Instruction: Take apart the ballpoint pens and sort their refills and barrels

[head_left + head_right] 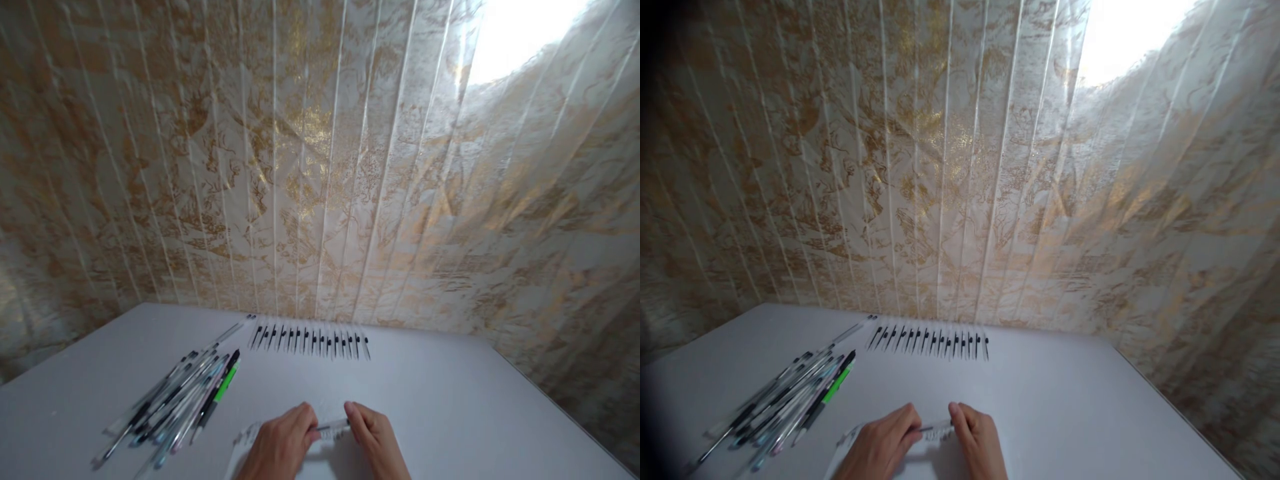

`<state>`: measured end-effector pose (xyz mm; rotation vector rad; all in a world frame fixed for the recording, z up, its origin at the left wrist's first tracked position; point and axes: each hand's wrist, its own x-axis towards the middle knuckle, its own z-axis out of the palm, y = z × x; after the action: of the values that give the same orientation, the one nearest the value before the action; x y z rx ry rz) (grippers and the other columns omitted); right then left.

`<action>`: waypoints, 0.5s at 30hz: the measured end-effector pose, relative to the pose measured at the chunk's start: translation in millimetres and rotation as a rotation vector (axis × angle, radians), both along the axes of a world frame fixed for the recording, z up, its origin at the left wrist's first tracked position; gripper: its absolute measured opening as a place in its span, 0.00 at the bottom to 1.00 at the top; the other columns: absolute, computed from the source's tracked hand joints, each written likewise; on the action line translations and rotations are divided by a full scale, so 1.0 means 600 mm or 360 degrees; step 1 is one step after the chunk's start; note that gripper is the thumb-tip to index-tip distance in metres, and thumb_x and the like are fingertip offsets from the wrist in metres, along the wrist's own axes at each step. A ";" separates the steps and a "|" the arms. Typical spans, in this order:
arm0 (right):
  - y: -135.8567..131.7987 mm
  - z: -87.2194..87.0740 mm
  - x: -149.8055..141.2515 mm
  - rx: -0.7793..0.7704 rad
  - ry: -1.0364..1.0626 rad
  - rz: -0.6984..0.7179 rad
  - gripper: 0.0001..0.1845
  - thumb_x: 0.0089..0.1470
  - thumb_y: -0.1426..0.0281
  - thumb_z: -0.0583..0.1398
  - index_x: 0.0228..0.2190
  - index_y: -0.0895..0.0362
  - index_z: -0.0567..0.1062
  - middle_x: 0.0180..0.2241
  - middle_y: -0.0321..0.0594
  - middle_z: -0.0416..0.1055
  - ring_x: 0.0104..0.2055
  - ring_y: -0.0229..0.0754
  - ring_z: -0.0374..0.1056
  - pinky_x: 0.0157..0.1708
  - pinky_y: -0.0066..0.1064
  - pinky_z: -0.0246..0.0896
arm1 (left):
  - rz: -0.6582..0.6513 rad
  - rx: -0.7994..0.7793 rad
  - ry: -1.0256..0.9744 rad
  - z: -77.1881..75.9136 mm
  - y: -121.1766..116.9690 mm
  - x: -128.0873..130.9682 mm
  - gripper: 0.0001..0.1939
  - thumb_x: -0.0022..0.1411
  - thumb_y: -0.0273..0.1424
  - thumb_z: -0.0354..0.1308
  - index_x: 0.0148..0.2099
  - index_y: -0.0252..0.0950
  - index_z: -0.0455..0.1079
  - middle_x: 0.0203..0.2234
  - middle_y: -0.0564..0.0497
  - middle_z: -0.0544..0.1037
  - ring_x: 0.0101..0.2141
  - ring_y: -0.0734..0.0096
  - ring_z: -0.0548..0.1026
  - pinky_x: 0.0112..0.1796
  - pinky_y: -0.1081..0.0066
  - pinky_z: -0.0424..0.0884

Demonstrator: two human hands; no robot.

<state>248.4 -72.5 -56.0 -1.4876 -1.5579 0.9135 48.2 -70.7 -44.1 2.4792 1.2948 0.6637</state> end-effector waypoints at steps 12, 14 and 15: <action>0.005 0.004 0.003 -0.0083 -0.0010 0.0032 0.34 0.50 0.35 0.44 0.16 0.53 0.51 0.18 0.30 0.45 0.23 0.36 0.45 0.24 0.30 0.39 | -0.0038 0.0024 0.0043 -0.003 0.000 -0.004 0.08 0.61 0.22 0.53 0.37 0.42 0.63 0.32 0.56 0.77 0.30 0.71 0.77 0.31 0.77 0.64; 0.005 0.005 0.004 -0.0039 0.0008 0.0037 0.34 0.49 0.35 0.45 0.17 0.53 0.52 0.19 0.30 0.45 0.23 0.36 0.46 0.25 0.30 0.41 | -0.0034 0.0046 0.0044 -0.002 0.001 -0.004 0.09 0.64 0.22 0.48 0.34 0.41 0.63 0.30 0.55 0.77 0.30 0.71 0.76 0.30 0.77 0.63; 0.004 0.006 0.004 -0.0007 0.0021 0.0051 0.34 0.49 0.36 0.47 0.18 0.53 0.53 0.19 0.30 0.46 0.24 0.36 0.47 0.25 0.29 0.42 | -0.0012 0.0023 0.0050 -0.002 0.002 -0.004 0.10 0.64 0.22 0.47 0.33 0.40 0.63 0.29 0.55 0.76 0.29 0.71 0.75 0.30 0.76 0.62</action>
<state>250.6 -69.8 -52.4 -1.4609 -1.5753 0.9437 45.6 -69.3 -45.0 2.5147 1.2954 0.6370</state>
